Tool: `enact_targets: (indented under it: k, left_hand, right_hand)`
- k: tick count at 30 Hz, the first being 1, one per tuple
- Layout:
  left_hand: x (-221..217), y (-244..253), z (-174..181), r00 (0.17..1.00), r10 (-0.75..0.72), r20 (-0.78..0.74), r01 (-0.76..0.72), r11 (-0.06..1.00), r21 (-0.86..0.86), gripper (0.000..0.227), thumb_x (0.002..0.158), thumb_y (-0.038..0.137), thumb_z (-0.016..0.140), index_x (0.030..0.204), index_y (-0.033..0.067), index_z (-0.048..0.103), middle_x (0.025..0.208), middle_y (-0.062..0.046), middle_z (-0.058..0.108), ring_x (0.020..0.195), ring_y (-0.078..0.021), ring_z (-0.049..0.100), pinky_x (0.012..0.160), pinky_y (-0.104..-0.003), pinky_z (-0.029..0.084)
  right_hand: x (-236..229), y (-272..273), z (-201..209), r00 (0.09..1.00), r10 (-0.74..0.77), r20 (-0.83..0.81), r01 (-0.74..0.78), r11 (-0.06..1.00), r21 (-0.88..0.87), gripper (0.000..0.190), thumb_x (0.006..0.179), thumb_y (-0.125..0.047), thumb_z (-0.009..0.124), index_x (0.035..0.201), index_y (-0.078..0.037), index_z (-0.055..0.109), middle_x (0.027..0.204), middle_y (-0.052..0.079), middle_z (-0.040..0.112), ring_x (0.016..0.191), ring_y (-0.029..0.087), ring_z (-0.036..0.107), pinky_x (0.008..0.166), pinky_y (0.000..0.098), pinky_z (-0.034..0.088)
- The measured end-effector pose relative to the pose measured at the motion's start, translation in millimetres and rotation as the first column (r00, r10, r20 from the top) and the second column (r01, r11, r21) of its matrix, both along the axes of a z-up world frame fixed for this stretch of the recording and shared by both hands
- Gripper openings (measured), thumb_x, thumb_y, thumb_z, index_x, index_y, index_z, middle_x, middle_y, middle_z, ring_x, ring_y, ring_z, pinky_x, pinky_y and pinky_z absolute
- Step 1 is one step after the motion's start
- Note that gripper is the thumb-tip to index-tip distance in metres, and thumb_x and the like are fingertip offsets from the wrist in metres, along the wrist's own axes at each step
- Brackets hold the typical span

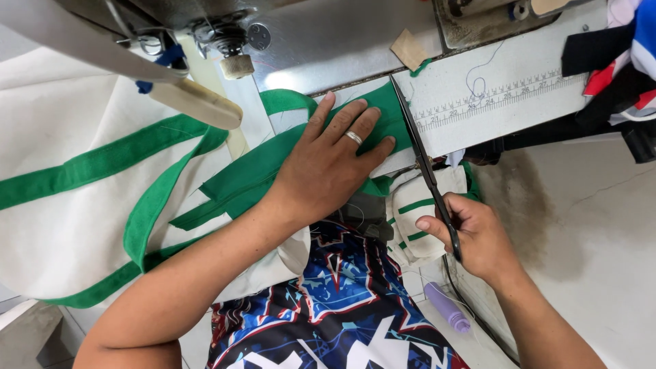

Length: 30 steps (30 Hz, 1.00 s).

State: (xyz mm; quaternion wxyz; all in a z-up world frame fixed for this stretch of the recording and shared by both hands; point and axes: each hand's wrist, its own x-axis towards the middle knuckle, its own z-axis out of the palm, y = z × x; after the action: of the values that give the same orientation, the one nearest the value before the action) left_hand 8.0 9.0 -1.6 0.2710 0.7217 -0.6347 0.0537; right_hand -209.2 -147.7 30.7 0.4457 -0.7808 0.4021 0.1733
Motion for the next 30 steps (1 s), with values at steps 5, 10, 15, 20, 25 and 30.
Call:
enact_targets:
  k: [5, 10, 15, 20, 25, 30]
  left_hand:
    - [-1, 5, -1, 1.000, -0.021, -0.007, 0.021, 1.000, -0.005, 0.021, 0.098, 0.014, 0.064, 0.119, 0.0157, 0.064, 0.128, -0.018, 0.047, 0.124, -0.0388, 0.046, 0.109, -0.062, 0.035]
    - [-3, 5, 3, 1.000, -0.006, 0.022, 0.007, 0.999, -0.050, 0.018, 0.094, 0.014, 0.069, 0.112, 0.0171, 0.067, 0.123, -0.018, 0.047, 0.120, -0.0370, 0.048, 0.107, -0.060, 0.037]
    - [-3, 9, 8, 0.998, -0.018, 0.061, 0.020, 0.999, -0.040, 0.020, 0.095, 0.013, 0.065, 0.114, 0.0173, 0.067, 0.122, -0.022, 0.053, 0.121, -0.0398, 0.048, 0.109, -0.059, 0.033]
    - [-9, 27, 51, 0.986, 0.118, 0.116, -0.114, 0.993, -0.044, 0.027, 0.087, 0.021, 0.073, 0.109, 0.0107, 0.061, 0.111, -0.015, 0.056, 0.100, -0.0305, 0.053, 0.090, -0.044, 0.042]
    - [-40, 21, 50, 0.940, 0.269, 0.209, -0.301, 0.944, 0.138, 0.065, 0.075, 0.059, 0.074, 0.117, 0.0128, 0.059, 0.109, -0.009, 0.059, 0.096, -0.0259, 0.055, 0.072, -0.036, 0.044]
    - [-62, -24, 19, 0.856, 0.303, 0.419, -0.455, 0.827, 0.331, 0.106, 0.068, 0.094, 0.048, 0.136, 0.0137, 0.049, 0.124, -0.006, 0.050, 0.102, -0.0206, 0.051, 0.079, -0.032, 0.044]
  right_hand:
    - [4, -20, -5, 0.996, 0.027, 0.081, -0.033, 0.997, 0.072, 0.033, 0.080, -0.035, 0.071, 0.064, -0.014, 0.050, 0.051, 0.000, 0.049, 0.047, 0.012, 0.046, 0.048, 0.0278, 0.038]
    - [56, -38, 25, 0.979, 0.037, -0.199, -0.074, 0.980, -0.182, 0.034, 0.084, -0.044, 0.072, 0.073, -0.014, 0.061, 0.060, 0.001, 0.053, 0.057, 0.017, 0.048, 0.057, 0.0321, 0.035]
    - [82, -48, 39, 0.945, 0.183, -0.272, -0.286, 0.867, -0.409, 0.067, 0.074, -0.066, 0.071, 0.066, -0.008, 0.037, 0.060, 0.005, 0.041, 0.060, 0.021, 0.038, 0.056, 0.0363, 0.026]
    - [85, -52, 39, 0.953, 0.182, -0.241, -0.276, 0.849, -0.450, 0.067, 0.075, -0.066, 0.073, 0.067, -0.008, 0.040, 0.061, 0.005, 0.043, 0.061, 0.020, 0.036, 0.055, 0.0377, 0.025]
    - [76, -57, 41, 0.972, 0.157, -0.176, -0.220, 0.873, -0.436, 0.061, 0.079, -0.055, 0.076, 0.066, -0.009, 0.037, 0.061, 0.002, 0.036, 0.060, 0.017, 0.033, 0.055, 0.0346, 0.024]
    - [34, -73, 25, 0.989, 0.146, 0.003, -0.140, 0.954, -0.264, 0.039, 0.084, -0.038, 0.073, 0.071, -0.008, 0.051, 0.060, 0.000, 0.046, 0.062, 0.011, 0.040, 0.055, 0.0277, 0.031]
